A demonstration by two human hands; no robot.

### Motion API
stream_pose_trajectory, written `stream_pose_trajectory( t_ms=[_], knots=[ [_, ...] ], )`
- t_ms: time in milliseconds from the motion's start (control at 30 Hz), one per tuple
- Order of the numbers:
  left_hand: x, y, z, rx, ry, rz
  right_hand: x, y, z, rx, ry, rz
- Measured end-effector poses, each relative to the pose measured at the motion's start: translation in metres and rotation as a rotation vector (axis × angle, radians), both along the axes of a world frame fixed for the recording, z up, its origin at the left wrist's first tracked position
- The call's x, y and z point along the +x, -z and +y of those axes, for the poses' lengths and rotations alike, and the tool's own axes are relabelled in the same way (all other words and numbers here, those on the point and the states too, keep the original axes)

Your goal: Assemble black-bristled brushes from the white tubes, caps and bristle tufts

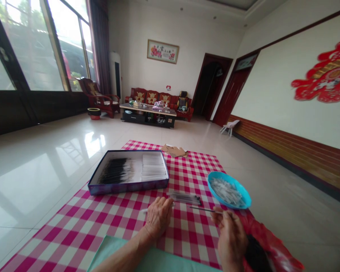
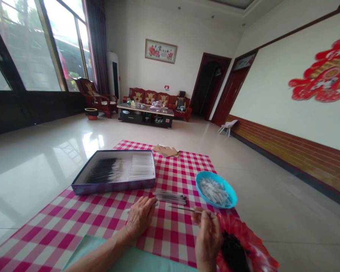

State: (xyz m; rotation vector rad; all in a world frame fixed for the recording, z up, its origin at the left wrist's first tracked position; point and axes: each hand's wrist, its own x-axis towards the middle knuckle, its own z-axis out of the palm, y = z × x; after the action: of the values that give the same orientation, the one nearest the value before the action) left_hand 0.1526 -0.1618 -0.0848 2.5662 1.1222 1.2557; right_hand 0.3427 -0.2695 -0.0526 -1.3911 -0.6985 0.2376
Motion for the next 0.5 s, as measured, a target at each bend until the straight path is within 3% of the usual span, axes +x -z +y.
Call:
stream_pose_trajectory(
  t_ms=[100, 267, 500],
  knots=[
    [-0.002, -0.007, -0.002, 0.018, 0.078, -0.041, -0.007, 0.002, 0.0, -0.084, -0.061, 0.01],
    [-0.002, -0.014, -0.011, 0.039, 0.32, 0.09, -0.031, 0.017, 0.01, -0.164, -0.222, 0.041],
    [0.001, -0.008, -0.01, 0.025, 0.298, 0.17, -0.037, 0.03, 0.016, -0.157, -0.311, 0.124]
  ],
)
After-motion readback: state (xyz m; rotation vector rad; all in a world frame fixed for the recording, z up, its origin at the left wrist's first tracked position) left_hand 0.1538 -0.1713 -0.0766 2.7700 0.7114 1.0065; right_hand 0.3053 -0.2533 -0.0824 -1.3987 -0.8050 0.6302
